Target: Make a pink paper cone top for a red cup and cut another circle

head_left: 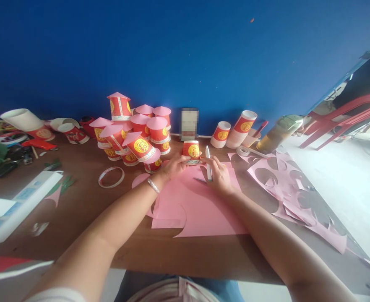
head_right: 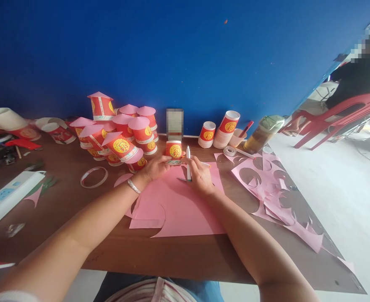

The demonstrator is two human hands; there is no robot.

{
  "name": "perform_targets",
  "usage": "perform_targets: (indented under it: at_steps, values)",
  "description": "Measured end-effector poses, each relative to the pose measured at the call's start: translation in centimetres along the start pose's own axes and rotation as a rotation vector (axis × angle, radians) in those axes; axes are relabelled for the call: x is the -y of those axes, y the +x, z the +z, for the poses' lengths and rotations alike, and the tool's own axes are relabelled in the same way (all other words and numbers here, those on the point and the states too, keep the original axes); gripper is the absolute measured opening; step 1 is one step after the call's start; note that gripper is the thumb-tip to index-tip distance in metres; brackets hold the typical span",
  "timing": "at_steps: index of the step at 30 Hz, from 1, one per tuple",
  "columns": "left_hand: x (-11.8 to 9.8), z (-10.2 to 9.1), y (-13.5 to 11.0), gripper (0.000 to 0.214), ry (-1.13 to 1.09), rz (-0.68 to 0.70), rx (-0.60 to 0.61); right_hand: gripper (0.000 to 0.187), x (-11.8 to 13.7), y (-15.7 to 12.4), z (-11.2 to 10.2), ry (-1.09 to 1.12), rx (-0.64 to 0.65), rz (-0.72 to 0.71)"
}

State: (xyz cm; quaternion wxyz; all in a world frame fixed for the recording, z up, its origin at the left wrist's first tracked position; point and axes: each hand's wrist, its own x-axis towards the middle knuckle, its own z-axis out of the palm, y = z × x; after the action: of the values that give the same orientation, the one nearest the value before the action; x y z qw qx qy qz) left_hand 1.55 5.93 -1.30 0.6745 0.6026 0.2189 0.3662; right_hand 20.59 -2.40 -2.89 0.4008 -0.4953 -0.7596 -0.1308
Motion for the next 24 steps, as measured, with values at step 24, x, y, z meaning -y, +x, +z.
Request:
perform_targets:
  at_steps: [24]
  values:
    - [1.3, -3.3, -0.7, 0.02, -0.383, -0.3, -0.013, 0.025, -0.3, -0.1, 0.5, 0.107, -0.002, -0.043]
